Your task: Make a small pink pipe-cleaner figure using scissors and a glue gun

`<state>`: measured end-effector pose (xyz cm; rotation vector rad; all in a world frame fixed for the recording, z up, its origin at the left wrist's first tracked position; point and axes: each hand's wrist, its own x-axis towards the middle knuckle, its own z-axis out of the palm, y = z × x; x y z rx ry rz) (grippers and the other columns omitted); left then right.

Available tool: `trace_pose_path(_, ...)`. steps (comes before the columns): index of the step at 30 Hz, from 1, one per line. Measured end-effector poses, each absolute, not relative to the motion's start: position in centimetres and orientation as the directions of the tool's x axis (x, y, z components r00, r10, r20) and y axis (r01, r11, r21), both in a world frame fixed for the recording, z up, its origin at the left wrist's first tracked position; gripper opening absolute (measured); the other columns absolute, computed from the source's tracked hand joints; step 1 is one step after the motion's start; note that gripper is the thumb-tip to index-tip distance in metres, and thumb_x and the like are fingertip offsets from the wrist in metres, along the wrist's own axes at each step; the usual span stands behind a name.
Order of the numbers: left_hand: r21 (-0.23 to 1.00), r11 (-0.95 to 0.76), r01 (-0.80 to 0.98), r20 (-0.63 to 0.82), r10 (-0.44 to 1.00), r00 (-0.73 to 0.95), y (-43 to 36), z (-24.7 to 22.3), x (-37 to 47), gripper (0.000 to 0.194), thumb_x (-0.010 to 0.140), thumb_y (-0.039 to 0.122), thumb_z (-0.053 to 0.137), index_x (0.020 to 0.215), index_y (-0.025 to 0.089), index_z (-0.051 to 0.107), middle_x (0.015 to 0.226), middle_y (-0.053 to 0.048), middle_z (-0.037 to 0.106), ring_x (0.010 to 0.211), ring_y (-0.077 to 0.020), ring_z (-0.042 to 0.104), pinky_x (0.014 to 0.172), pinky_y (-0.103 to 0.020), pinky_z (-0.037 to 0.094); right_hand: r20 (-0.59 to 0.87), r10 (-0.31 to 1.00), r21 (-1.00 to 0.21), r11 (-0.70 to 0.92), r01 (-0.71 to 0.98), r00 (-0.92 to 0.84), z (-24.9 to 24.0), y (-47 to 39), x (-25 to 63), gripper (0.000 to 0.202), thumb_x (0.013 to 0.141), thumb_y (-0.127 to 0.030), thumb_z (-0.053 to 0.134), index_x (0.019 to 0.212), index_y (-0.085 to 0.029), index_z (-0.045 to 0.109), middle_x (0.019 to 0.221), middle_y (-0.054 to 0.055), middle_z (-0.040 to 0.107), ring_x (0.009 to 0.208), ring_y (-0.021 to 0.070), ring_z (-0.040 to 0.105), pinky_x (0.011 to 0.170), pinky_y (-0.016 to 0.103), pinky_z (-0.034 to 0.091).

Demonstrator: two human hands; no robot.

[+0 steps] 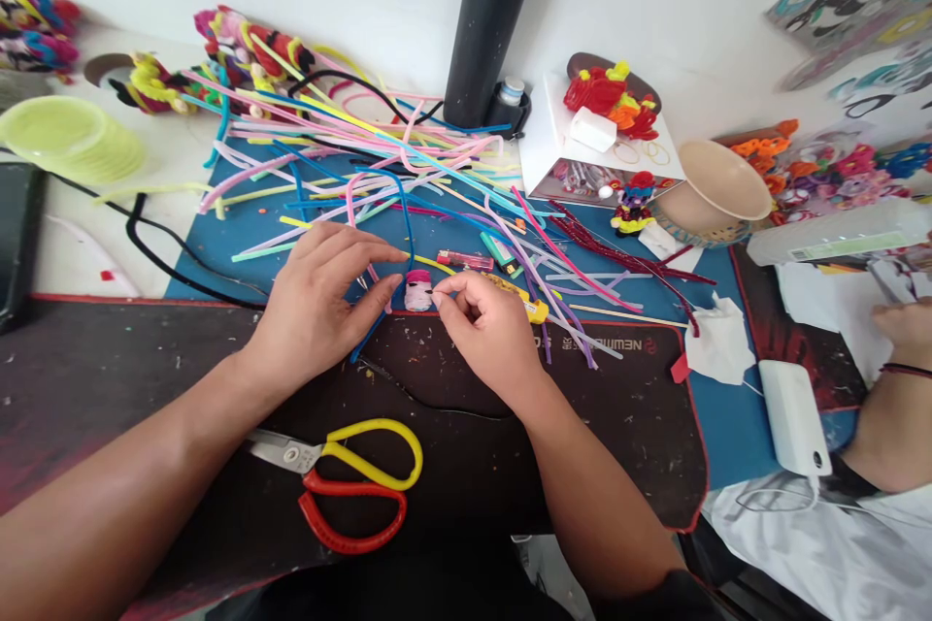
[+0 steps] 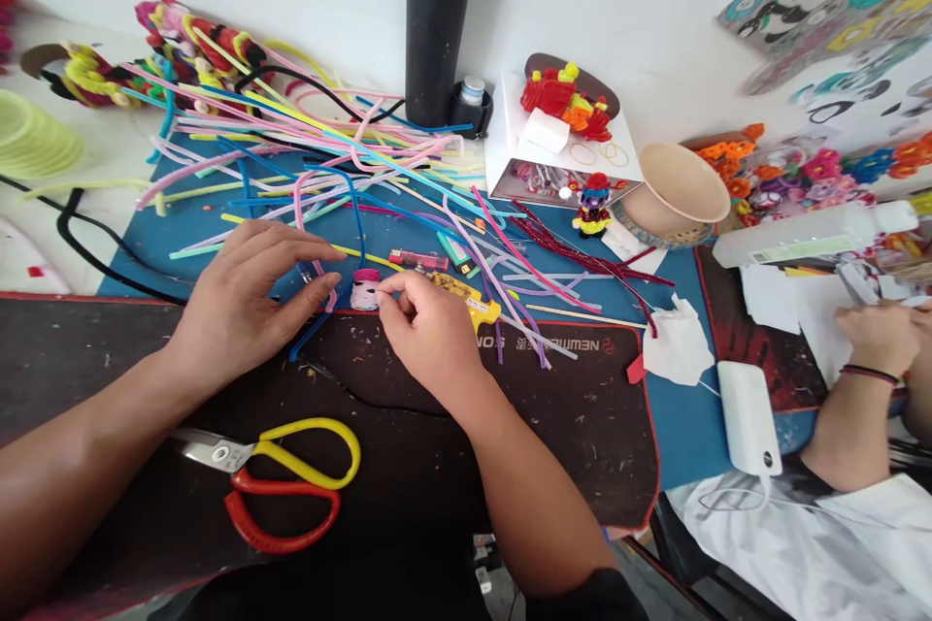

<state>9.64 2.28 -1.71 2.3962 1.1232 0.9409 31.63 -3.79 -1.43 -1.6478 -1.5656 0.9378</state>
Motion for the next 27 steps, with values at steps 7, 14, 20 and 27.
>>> trace_pose_path(7,0.54,-0.65,0.534,0.428,0.759,0.491,2.31,-1.89,9.63,0.014,0.109,0.032,0.065,0.119,0.027,0.074,0.113,-0.01,0.081,0.109,-0.0345,0.074,0.098,-0.055,0.059,-0.055,0.998,-0.851,-0.06,0.521,0.025,-1.46,-3.79,31.65,0.013,0.101,-0.032,0.065,0.097,-0.024,0.075,0.062,-0.006,0.053,0.059,0.015,0.053,0.063,0.03,0.039)
trace_pose_path(14,0.553,-0.638,0.536,0.407,0.768,0.494,2.26,-1.94,9.68,0.012,0.109,0.033,0.065,0.118,0.029,0.073,0.113,-0.008,0.081,0.108,-0.0335,0.074,0.099,-0.055,0.059,-0.049,0.998,-0.851,-0.056,0.522,0.026,-1.51,-3.76,31.7,0.013,0.101,-0.032,0.065,0.097,-0.024,0.075,0.062,-0.006,0.054,0.059,0.0149,0.054,0.063,0.03,0.039)
trace_pose_path(20,0.56,-0.631,0.537,0.405,0.774,0.487,2.24,-1.95,9.73,0.013,0.109,0.033,0.063,0.117,0.029,0.073,0.113,-0.008,0.081,0.108,-0.0332,0.074,0.098,-0.055,0.058,-0.046,0.998,-0.846,-0.055,0.53,0.03,-1.71,-3.73,31.67,0.013,0.101,-0.032,0.065,0.097,-0.024,0.075,0.062,-0.006,0.055,0.058,0.0147,0.053,0.063,0.03,0.039)
trace_pose_path(27,0.575,-0.621,0.532,0.397,0.781,0.483,2.26,-1.83,9.71,0.014,0.109,0.033,0.064,0.117,0.029,0.074,0.112,-0.008,0.082,0.109,-0.0338,0.075,0.099,-0.055,0.058,-0.044,0.999,-0.848,-0.054,0.527,0.032,-1.62,-3.69,31.69,0.013,0.101,-0.032,0.065,0.097,-0.024,0.075,0.062,-0.006,0.054,0.058,0.0148,0.053,0.063,0.031,0.039)
